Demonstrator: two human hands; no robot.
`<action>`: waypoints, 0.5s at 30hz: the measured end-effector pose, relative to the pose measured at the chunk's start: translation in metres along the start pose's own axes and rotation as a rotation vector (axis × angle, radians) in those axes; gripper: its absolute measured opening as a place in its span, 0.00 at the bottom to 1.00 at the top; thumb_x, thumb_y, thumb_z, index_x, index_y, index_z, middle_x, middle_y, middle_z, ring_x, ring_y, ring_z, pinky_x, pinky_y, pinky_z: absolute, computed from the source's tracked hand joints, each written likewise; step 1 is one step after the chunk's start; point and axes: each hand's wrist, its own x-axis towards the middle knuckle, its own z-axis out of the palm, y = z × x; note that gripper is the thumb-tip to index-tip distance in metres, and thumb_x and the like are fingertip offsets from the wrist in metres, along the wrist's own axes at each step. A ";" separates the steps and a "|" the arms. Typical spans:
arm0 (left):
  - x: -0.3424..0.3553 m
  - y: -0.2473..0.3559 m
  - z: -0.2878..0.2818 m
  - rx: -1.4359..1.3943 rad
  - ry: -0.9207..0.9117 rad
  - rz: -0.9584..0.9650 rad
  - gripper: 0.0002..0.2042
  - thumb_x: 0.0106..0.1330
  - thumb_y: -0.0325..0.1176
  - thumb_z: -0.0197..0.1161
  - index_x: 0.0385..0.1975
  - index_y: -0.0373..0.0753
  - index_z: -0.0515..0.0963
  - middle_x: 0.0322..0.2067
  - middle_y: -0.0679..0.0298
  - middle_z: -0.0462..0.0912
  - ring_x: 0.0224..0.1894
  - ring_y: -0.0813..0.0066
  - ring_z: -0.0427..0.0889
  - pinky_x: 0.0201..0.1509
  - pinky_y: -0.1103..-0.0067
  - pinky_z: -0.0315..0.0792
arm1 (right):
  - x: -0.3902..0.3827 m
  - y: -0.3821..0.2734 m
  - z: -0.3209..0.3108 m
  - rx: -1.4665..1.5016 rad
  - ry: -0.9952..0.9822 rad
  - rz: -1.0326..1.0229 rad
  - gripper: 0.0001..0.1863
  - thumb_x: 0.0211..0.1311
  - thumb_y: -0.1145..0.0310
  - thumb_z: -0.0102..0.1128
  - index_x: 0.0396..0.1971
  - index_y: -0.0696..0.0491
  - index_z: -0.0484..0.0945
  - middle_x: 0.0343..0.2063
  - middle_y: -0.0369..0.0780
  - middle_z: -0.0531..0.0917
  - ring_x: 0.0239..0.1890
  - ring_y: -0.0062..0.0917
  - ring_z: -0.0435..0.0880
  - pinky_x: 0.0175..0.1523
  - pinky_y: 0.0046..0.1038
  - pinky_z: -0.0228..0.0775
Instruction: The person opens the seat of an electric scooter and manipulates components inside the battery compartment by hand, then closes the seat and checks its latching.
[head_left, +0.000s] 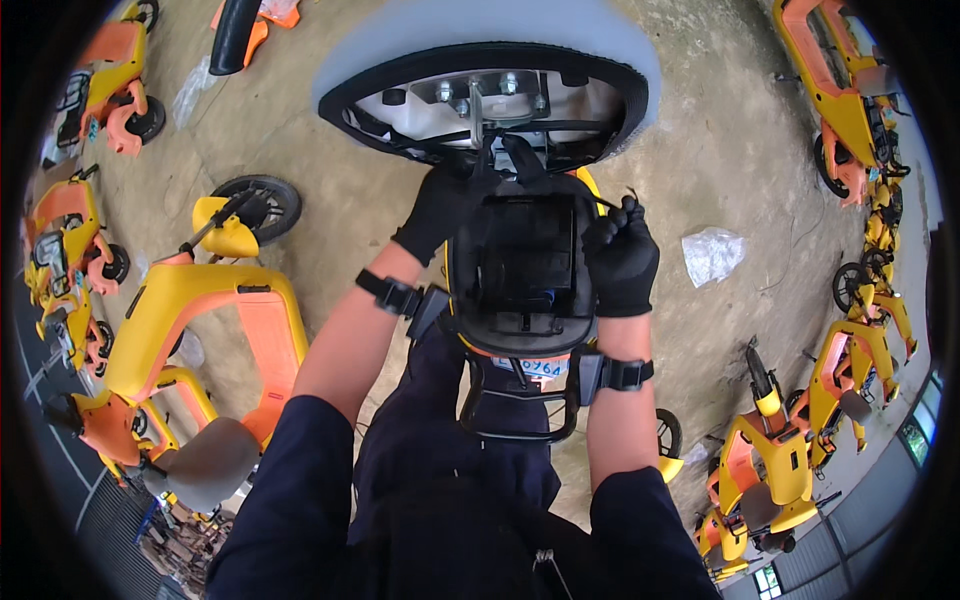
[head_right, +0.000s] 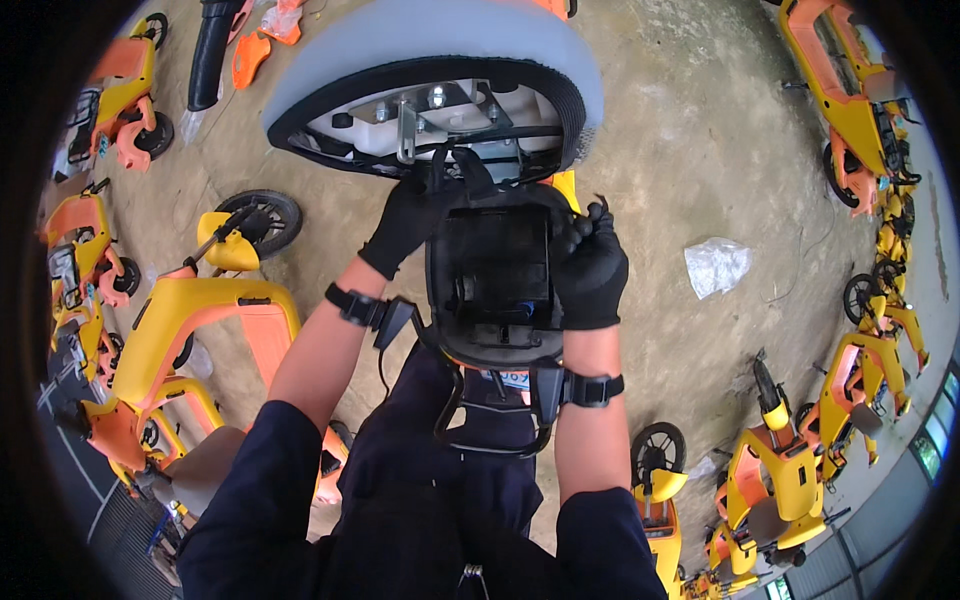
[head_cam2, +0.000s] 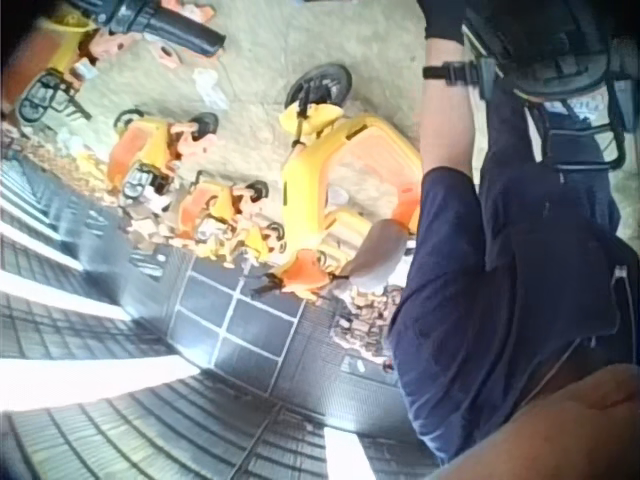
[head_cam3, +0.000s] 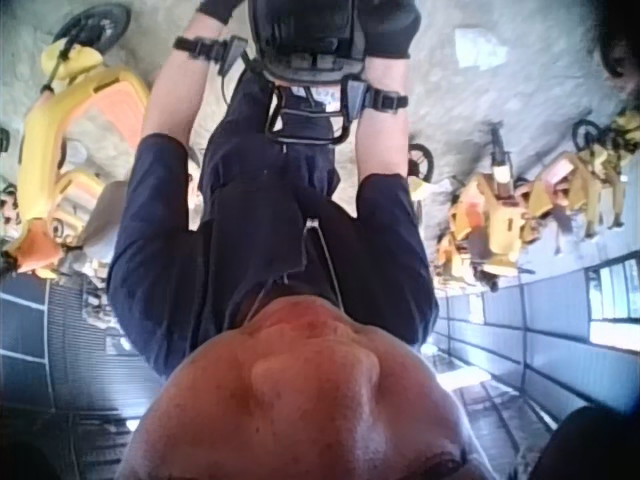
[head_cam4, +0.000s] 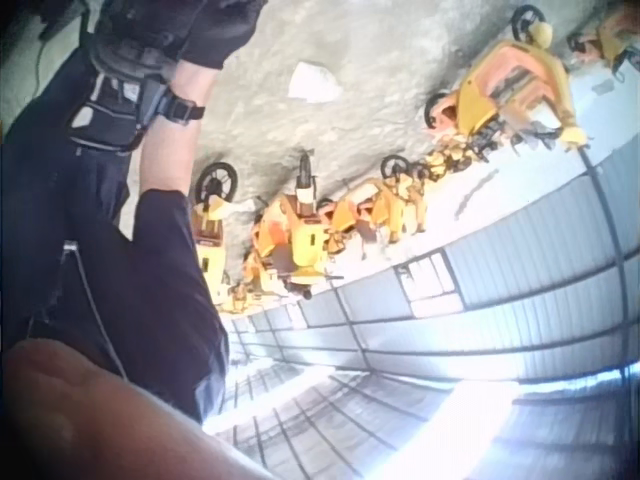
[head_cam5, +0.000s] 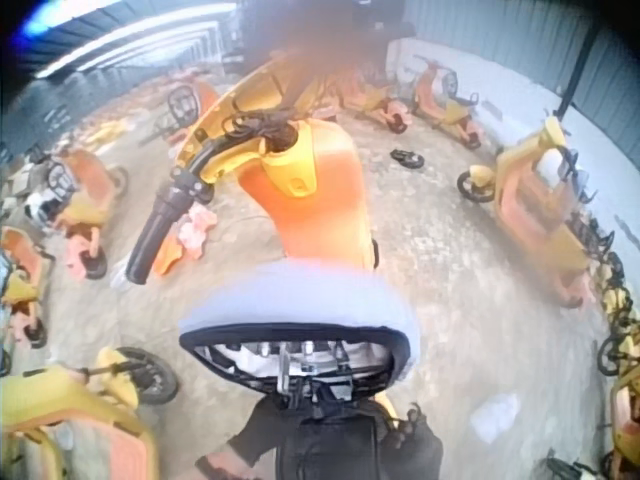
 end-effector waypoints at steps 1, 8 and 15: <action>-0.011 0.007 0.004 -0.485 0.008 -0.044 0.17 0.55 0.35 0.60 0.43 0.36 0.71 0.34 0.64 0.78 0.34 0.78 0.77 0.37 0.80 0.69 | -0.005 0.002 -0.002 0.035 -0.033 0.050 0.12 0.64 0.62 0.42 0.36 0.51 0.73 0.20 0.32 0.71 0.24 0.19 0.67 0.32 0.20 0.65; -0.015 0.000 -0.016 -0.344 -0.101 0.194 0.10 0.58 0.32 0.54 0.38 0.36 0.74 0.31 0.62 0.78 0.34 0.69 0.76 0.38 0.76 0.69 | 0.002 0.006 0.017 -0.016 -0.032 0.122 0.11 0.64 0.65 0.42 0.39 0.53 0.71 0.21 0.32 0.72 0.24 0.19 0.69 0.31 0.20 0.66; 0.021 -0.033 -0.020 0.167 0.029 0.244 0.13 0.56 0.39 0.53 0.34 0.40 0.77 0.35 0.54 0.78 0.36 0.56 0.76 0.40 0.70 0.70 | 0.055 -0.031 -0.005 -1.201 -0.154 -0.606 0.12 0.57 0.79 0.46 0.41 0.64 0.71 0.19 0.33 0.74 0.20 0.15 0.71 0.27 0.15 0.65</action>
